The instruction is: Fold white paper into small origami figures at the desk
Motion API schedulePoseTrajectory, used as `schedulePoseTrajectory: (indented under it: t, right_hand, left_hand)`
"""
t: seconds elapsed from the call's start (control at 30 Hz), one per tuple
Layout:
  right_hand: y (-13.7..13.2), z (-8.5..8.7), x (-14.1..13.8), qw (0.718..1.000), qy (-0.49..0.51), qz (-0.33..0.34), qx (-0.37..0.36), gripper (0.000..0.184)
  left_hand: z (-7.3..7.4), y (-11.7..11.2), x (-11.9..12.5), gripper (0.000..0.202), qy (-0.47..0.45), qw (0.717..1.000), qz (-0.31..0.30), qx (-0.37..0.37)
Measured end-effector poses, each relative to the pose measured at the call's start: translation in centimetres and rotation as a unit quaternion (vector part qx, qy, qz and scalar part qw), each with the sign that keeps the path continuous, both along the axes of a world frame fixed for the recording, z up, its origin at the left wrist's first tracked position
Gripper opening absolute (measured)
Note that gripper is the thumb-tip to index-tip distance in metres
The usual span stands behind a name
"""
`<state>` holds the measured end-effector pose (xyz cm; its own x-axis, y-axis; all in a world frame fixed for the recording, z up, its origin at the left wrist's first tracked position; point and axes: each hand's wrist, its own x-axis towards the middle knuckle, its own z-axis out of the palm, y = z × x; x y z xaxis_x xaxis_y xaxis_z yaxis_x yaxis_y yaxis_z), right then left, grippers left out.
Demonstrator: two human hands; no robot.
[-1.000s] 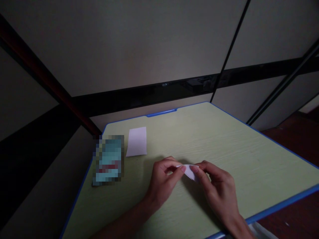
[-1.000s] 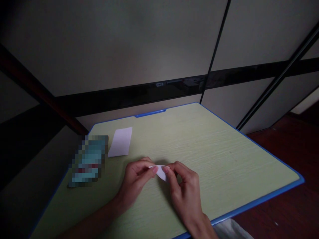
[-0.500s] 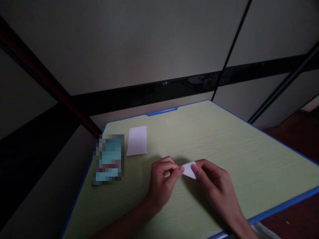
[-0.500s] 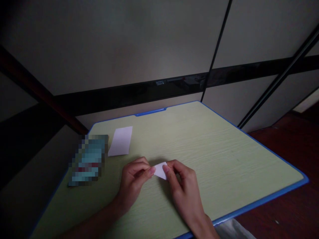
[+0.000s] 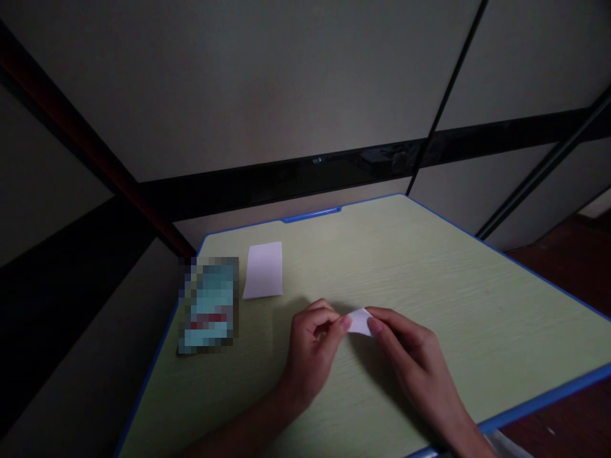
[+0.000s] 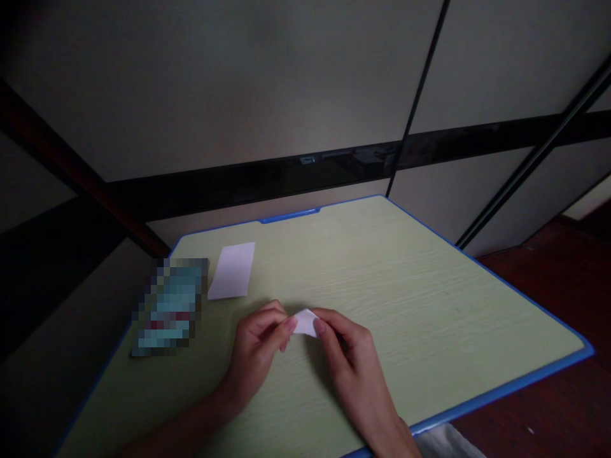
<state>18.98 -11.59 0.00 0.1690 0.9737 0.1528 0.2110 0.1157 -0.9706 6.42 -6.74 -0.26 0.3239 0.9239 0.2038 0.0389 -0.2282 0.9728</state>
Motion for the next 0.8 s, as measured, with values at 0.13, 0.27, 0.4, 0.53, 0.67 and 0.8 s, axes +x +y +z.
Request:
schedulePoseTrajectory:
  t: [0.13,0.27,0.4,0.53,0.67,0.8]
  right_hand:
    - [-0.23,-0.08,0.17,0.998,0.06,0.01,0.007,0.014]
    - [-0.48,-0.15,0.37,0.979,0.178,0.085,-0.045,0.015]
    - [-0.69,0.03,0.09,0.965,0.2,0.158,-0.056,0.01]
    - [-0.75,0.19,-0.31,0.973,0.162,0.161,-0.028,0.006]
    - [-0.72,0.34,-0.39,0.977,0.15,0.154,-0.011,0.006]
    - [-0.56,0.28,-0.11,0.969,0.205,0.137,-0.017,0.007]
  left_hand:
    - [-0.01,0.51,-0.28,0.031,-0.014,0.998,-0.022,-0.05]
    - [0.11,0.66,-0.27,0.029,-0.02,0.987,-0.113,-0.115]
    - [0.18,0.72,-0.08,0.026,-0.023,0.974,-0.169,-0.148]
    - [0.06,0.68,-0.05,0.028,-0.045,0.971,-0.171,-0.159]
    - [-0.08,0.51,-0.09,0.028,-0.036,0.975,-0.166,-0.142]
    - [-0.29,0.49,0.07,0.039,-0.015,0.978,-0.175,-0.11]
